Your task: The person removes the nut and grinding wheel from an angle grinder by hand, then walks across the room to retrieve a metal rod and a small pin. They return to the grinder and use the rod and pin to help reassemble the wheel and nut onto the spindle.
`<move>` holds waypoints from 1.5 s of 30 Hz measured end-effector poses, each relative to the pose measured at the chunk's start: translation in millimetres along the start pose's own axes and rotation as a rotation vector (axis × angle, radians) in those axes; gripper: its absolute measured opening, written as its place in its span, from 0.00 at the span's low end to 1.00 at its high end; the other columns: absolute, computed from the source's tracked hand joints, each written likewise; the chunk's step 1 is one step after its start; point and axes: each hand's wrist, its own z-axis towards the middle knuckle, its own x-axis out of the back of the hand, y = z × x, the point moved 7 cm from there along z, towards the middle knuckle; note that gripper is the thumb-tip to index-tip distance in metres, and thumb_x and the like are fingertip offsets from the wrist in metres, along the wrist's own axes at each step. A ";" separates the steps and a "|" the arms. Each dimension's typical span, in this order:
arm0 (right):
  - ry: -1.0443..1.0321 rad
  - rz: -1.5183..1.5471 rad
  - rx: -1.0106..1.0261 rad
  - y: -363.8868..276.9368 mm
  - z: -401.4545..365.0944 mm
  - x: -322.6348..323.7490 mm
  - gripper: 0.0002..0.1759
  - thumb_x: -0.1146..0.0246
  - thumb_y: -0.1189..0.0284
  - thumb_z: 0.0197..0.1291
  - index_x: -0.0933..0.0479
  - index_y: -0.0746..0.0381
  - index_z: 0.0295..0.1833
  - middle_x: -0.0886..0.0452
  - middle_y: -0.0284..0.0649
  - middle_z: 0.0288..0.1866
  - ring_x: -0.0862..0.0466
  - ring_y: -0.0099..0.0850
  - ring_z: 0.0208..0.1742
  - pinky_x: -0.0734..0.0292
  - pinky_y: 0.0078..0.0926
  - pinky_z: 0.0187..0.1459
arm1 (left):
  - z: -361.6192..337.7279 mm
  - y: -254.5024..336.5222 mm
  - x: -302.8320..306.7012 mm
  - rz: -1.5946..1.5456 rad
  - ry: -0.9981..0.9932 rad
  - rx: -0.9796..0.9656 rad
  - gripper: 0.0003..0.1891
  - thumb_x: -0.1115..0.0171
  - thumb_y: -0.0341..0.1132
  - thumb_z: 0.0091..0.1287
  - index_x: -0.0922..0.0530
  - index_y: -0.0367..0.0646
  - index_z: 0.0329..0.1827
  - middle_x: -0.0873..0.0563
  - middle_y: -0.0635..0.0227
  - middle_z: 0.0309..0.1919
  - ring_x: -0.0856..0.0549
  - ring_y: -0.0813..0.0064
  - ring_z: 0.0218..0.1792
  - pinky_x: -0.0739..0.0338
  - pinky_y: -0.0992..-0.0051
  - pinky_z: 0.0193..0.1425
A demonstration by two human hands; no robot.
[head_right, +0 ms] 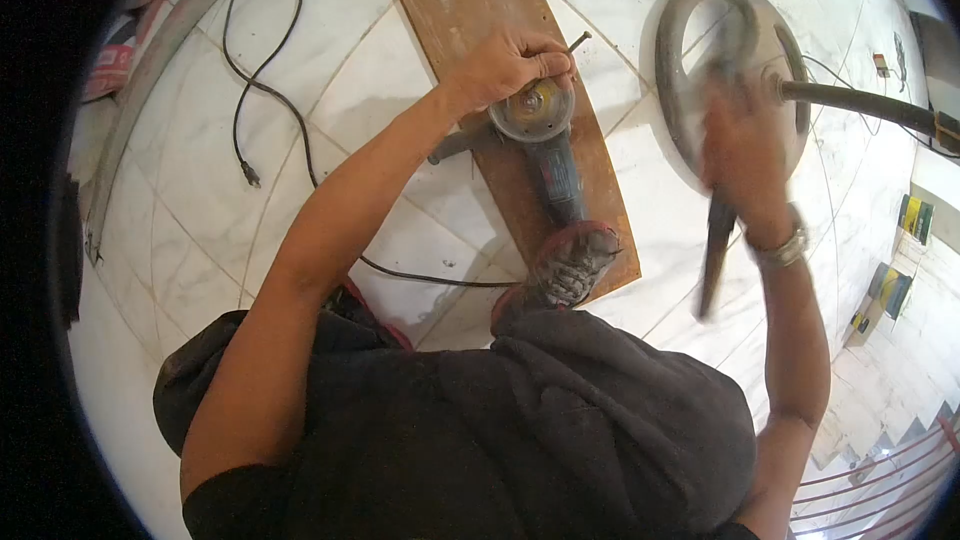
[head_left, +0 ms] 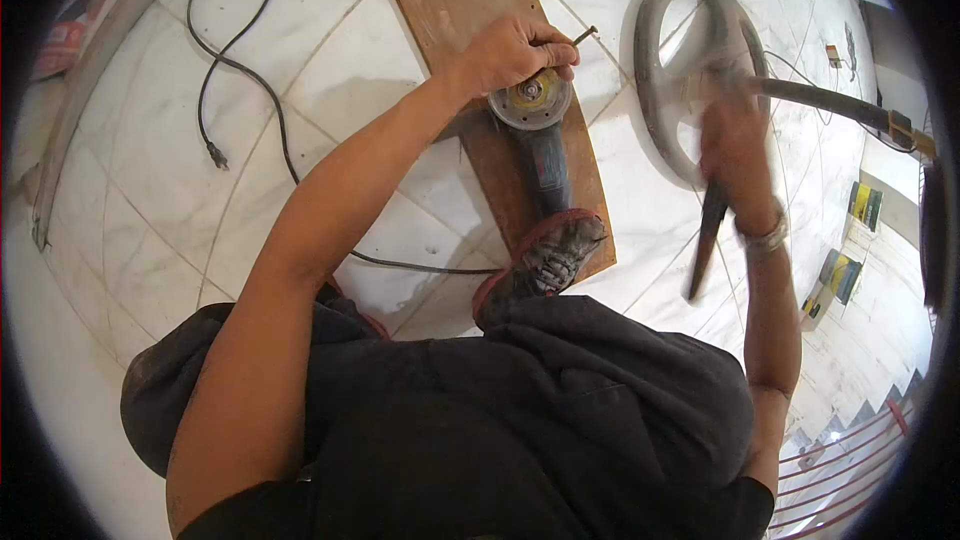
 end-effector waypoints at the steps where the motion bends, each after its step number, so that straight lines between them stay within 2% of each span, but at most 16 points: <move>1: -0.099 0.049 -0.005 -5.5 2.5 -8.6 0.20 0.42 0.62 0.72 0.25 0.63 0.63 0.27 0.31 0.20 0.28 0.19 0.14 0.30 0.20 0.15 | 0.2 1.5 0.1 0.000 -0.017 -0.023 0.11 0.34 0.36 0.72 0.14 0.36 0.44 0.10 0.68 0.35 0.13 0.80 0.39 0.20 0.78 0.48; 2: -0.198 0.097 -0.015 -10.9 4.4 -17.2 0.21 0.41 0.62 0.72 0.25 0.64 0.63 0.26 0.32 0.21 0.28 0.20 0.14 0.30 0.21 0.15 | 0.8 0.1 2.0 0.005 -0.009 -0.019 0.11 0.34 0.36 0.72 0.14 0.35 0.44 0.10 0.68 0.35 0.13 0.80 0.39 0.20 0.78 0.48; 3: -0.380 0.300 -0.414 -21.0 20.9 3.0 0.21 0.41 0.62 0.72 0.25 0.64 0.63 0.26 0.33 0.21 0.28 0.20 0.14 0.31 0.21 0.15 | 1.9 -3.2 4.2 0.009 0.001 -0.012 0.11 0.34 0.36 0.72 0.14 0.35 0.44 0.10 0.68 0.35 0.13 0.80 0.39 0.20 0.78 0.48; 7: -0.204 0.781 -1.109 7.3 17.7 29.4 0.20 0.42 0.61 0.72 0.25 0.65 0.59 0.28 0.30 0.20 0.30 0.19 0.14 0.34 0.19 0.14 | -2.7 -5.8 1.8 -0.068 0.008 0.028 0.11 0.35 0.36 0.72 0.14 0.35 0.44 0.10 0.68 0.35 0.14 0.80 0.38 0.20 0.78 0.47; 10: -0.035 0.099 -0.392 8.5 12.1 20.9 0.19 0.43 0.61 0.72 0.26 0.64 0.57 0.29 0.30 0.20 0.30 0.18 0.15 0.34 0.17 0.14 | -3.2 -0.1 1.5 -0.029 -0.011 -0.005 0.11 0.35 0.35 0.72 0.14 0.35 0.45 0.10 0.68 0.35 0.14 0.81 0.38 0.20 0.79 0.46; 13: -0.613 0.777 -0.947 -41.3 -1.1 -20.6 0.20 0.41 0.60 0.71 0.26 0.65 0.56 0.27 0.30 0.22 0.29 0.19 0.16 0.34 0.20 0.15 | -6.5 4.5 2.5 0.059 -0.006 -0.024 0.11 0.35 0.36 0.72 0.14 0.36 0.45 0.10 0.69 0.35 0.14 0.82 0.37 0.21 0.81 0.44; 15: -0.474 0.548 -0.995 -19.6 2.7 0.0 0.21 0.40 0.57 0.71 0.25 0.65 0.53 0.29 0.28 0.21 0.31 0.18 0.14 0.36 0.20 0.14 | -6.5 1.9 4.7 0.009 0.005 0.054 0.11 0.34 0.37 0.71 0.13 0.36 0.44 0.10 0.69 0.34 0.14 0.83 0.38 0.21 0.80 0.45; 20: 0.095 0.896 -1.081 14.1 23.7 29.3 0.19 0.43 0.61 0.74 0.27 0.64 0.59 0.33 0.24 0.19 0.33 0.16 0.13 0.36 0.19 0.12 | -3.7 -5.3 2.3 -0.014 -0.007 0.019 0.11 0.34 0.38 0.71 0.13 0.37 0.44 0.10 0.70 0.33 0.15 0.83 0.37 0.21 0.79 0.45; 23: -0.641 0.756 -0.962 -39.9 7.4 -16.4 0.25 0.40 0.58 0.71 0.28 0.68 0.61 0.30 0.29 0.20 0.31 0.20 0.13 0.33 0.23 0.13 | -3.2 -1.4 5.7 0.022 -0.009 -0.004 0.10 0.34 0.37 0.71 0.13 0.38 0.43 0.10 0.70 0.33 0.15 0.83 0.37 0.21 0.79 0.45; 26: -0.463 0.572 -0.921 -13.5 3.9 -5.7 0.25 0.39 0.57 0.70 0.26 0.68 0.57 0.28 0.32 0.20 0.30 0.20 0.14 0.33 0.23 0.13 | -9.0 -2.1 4.9 -0.030 0.003 0.006 0.09 0.33 0.37 0.70 0.12 0.39 0.41 0.10 0.70 0.33 0.15 0.83 0.36 0.21 0.78 0.45; 29: -0.224 0.802 -1.106 14.0 16.4 27.6 0.18 0.41 0.63 0.71 0.24 0.65 0.57 0.26 0.33 0.21 0.28 0.21 0.14 0.30 0.21 0.15 | -4.5 -12.9 6.4 -0.054 0.035 0.037 0.09 0.31 0.37 0.67 0.11 0.41 0.38 0.09 0.71 0.32 0.14 0.82 0.35 0.21 0.77 0.45; 31: -0.137 0.231 -0.499 8.8 17.9 24.8 0.18 0.40 0.62 0.71 0.25 0.65 0.56 0.25 0.31 0.22 0.29 0.21 0.14 0.30 0.22 0.16 | -3.4 -12.6 6.2 -0.043 0.014 0.028 0.09 0.32 0.36 0.68 0.11 0.40 0.38 0.09 0.71 0.32 0.14 0.82 0.36 0.21 0.77 0.46; 34: -0.364 0.237 -0.363 -19.4 11.5 -14.1 0.18 0.41 0.62 0.72 0.25 0.66 0.56 0.26 0.30 0.22 0.30 0.19 0.13 0.33 0.21 0.14 | -7.9 0.3 7.8 0.017 -0.006 -0.036 0.10 0.32 0.37 0.68 0.11 0.39 0.38 0.09 0.71 0.32 0.14 0.82 0.36 0.20 0.77 0.46; 35: -0.638 0.697 -0.968 -36.2 0.4 -16.9 0.20 0.42 0.61 0.72 0.25 0.66 0.57 0.25 0.31 0.23 0.29 0.19 0.14 0.33 0.19 0.14 | -7.7 -1.0 7.2 -0.015 -0.013 -0.027 0.10 0.32 0.37 0.68 0.11 0.38 0.39 0.09 0.70 0.32 0.14 0.81 0.36 0.20 0.77 0.46; 40: -0.214 0.861 -1.053 -22.8 23.4 13.0 0.21 0.41 0.58 0.72 0.25 0.64 0.58 0.30 0.25 0.20 0.33 0.14 0.13 0.38 0.15 0.12 | -12.3 -3.1 15.9 -0.144 0.036 -0.007 0.12 0.39 0.36 0.74 0.15 0.35 0.44 0.11 0.66 0.41 0.15 0.80 0.43 0.21 0.77 0.51; 45: -0.100 0.985 -1.131 -17.7 20.9 7.8 0.19 0.41 0.58 0.73 0.25 0.62 0.57 0.31 0.24 0.20 0.33 0.12 0.13 0.38 0.14 0.12 | -61.0 -19.3 43.7 -0.478 0.675 -0.068 0.14 0.41 0.39 0.75 0.18 0.35 0.49 0.12 0.63 0.46 0.15 0.73 0.49 0.21 0.73 0.56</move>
